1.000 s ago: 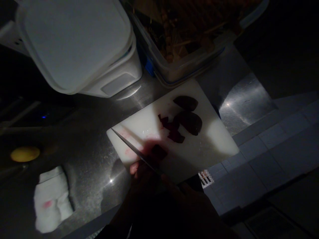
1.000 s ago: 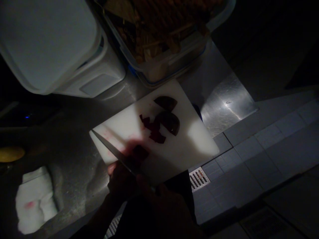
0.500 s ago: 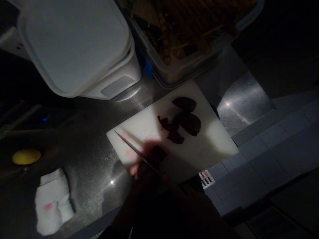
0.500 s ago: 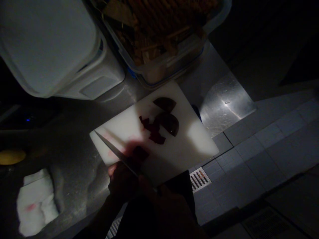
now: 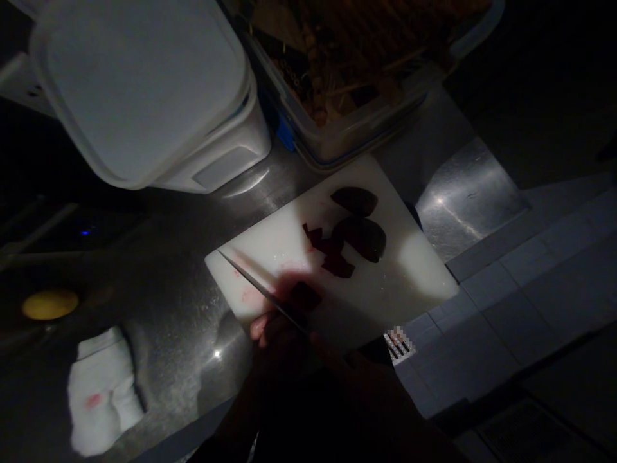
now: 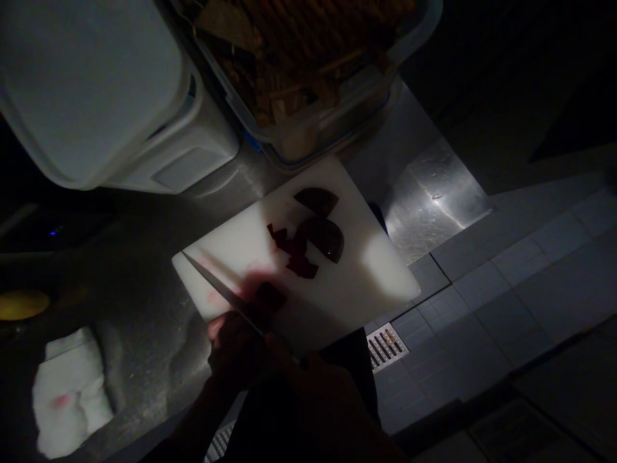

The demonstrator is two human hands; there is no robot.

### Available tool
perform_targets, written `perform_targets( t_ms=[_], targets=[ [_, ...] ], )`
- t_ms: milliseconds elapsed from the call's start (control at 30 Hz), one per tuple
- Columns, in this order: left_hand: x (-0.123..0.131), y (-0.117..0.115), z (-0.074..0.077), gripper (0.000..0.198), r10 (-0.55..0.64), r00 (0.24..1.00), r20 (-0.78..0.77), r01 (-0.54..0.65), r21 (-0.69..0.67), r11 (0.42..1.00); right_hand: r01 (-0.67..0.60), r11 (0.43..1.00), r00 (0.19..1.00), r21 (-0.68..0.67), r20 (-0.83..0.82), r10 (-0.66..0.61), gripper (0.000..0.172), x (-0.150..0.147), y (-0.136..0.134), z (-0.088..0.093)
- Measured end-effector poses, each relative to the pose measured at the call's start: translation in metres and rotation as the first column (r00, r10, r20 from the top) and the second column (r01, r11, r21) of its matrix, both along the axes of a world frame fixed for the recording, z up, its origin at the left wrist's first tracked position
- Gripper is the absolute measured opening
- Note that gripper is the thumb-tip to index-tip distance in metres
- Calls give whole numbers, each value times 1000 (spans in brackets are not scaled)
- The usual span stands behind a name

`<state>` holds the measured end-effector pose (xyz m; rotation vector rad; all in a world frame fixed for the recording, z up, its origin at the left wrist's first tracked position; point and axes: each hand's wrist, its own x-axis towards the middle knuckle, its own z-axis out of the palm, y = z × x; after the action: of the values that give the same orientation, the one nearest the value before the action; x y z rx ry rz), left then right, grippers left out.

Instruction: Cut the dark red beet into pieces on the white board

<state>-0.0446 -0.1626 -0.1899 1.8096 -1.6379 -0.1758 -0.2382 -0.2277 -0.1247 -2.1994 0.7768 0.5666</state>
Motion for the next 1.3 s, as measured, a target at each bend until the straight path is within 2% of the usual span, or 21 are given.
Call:
perform_targets(
  t_ms=[200, 333, 500, 667, 800, 967, 1167, 1300],
  targets=[
    [0, -5, 2, 8, 5, 999, 52, -3, -56, 998, -5, 1000, 1000, -20, 5, 5, 93, -3, 6, -6],
    [1, -6, 3, 9, 14, 998, 65, -10, -58, 998, -17, 998, 999, -57, -30, 15, 99, -4, 8, -10],
    [1, -5, 1, 17, -7, 1000, 31, 7, 3, 1000, 4, 999, 1000, -35, -7, -5, 96, -4, 8, -7],
    [0, -7, 2, 11, 6, 1000, 3, -6, -5, 1000, 1, 999, 1000, -47, -12, -1, 97, -5, 6, -2],
    [1, -8, 3, 11, -2, 1000, 10, 3, -22, 1000, 18, 999, 1000, -50, 21, -17, 95, -7, 7, -3],
    [2, -6, 2, 10, -21, 1000, -21, 21, 21, 1000, -4, 999, 1000, -54, -17, 3, 97, -8, 7, -6],
    [1, -13, 11, 17, -43, 999, 6, 43, 16, 999, -5, 997, 1000, -74, -20, 3, 100, -8, 10, -9],
    [1, -13, 11, 18, -56, 998, 14, 56, 49, 997, 3, 998, 1000, -68, -19, -4, 97, -8, 10, -9]
  ],
)
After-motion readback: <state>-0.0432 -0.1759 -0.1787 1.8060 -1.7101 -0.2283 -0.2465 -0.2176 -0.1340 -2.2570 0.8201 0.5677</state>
